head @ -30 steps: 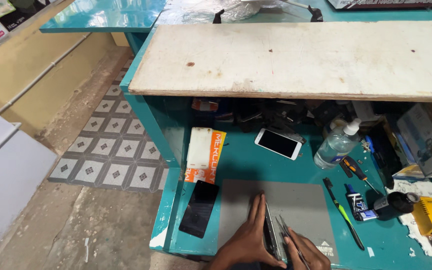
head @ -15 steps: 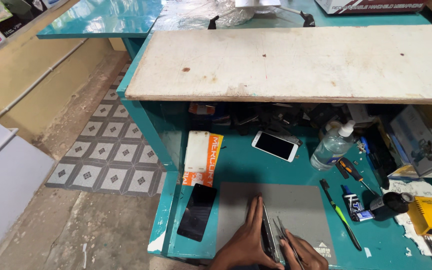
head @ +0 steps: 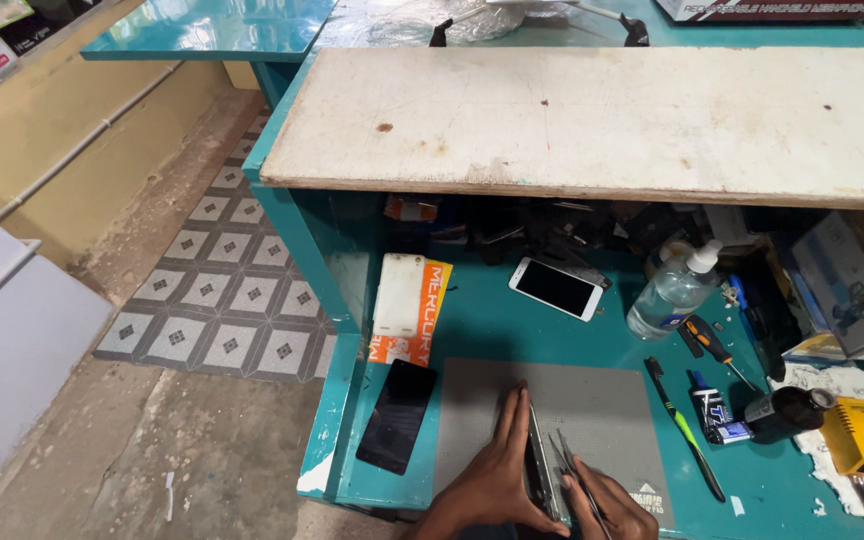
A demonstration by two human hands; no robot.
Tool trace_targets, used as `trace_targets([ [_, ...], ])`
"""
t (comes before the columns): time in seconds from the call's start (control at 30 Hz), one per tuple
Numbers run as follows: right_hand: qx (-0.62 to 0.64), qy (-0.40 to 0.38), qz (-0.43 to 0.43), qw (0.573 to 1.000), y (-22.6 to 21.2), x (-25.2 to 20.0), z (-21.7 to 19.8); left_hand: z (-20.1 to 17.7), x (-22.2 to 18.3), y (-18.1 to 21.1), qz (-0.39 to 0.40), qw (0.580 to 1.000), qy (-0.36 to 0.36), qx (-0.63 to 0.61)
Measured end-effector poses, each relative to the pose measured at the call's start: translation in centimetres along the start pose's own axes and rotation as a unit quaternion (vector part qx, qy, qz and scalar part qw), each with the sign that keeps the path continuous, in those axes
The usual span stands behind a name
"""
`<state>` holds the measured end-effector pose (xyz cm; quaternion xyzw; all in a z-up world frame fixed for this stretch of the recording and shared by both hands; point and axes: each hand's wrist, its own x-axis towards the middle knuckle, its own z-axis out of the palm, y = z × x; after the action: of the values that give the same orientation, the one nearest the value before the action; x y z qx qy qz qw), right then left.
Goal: The person is repairing a smartphone by prying open the casing and manipulating internal components. They use a green-handled screwdriver and tweezers to separate the screen assembly from the frame and adjust parts inside the device.
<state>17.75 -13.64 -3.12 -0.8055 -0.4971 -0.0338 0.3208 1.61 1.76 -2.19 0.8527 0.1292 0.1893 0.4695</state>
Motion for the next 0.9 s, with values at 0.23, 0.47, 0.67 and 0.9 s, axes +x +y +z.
trace_targets([
  [0.23,0.006,-0.001,0.011,1.0,0.1,0.07,0.2,-0.03,-0.03,0.12,0.027,0.999,0.019,0.019],
  [0.47,0.028,0.012,0.01,0.999,-0.37,0.01,0.0,0.01,0.09,0.13,0.002,1.0,0.013,0.013],
  [0.67,0.03,0.013,-0.011,0.999,-0.38,-0.04,-0.19,0.28,0.16,-0.23,0.022,0.999,0.029,0.014],
  [0.9,0.047,0.005,0.014,0.999,-0.36,0.01,-0.18,-0.17,0.01,0.39,0.004,1.0,0.023,0.006],
])
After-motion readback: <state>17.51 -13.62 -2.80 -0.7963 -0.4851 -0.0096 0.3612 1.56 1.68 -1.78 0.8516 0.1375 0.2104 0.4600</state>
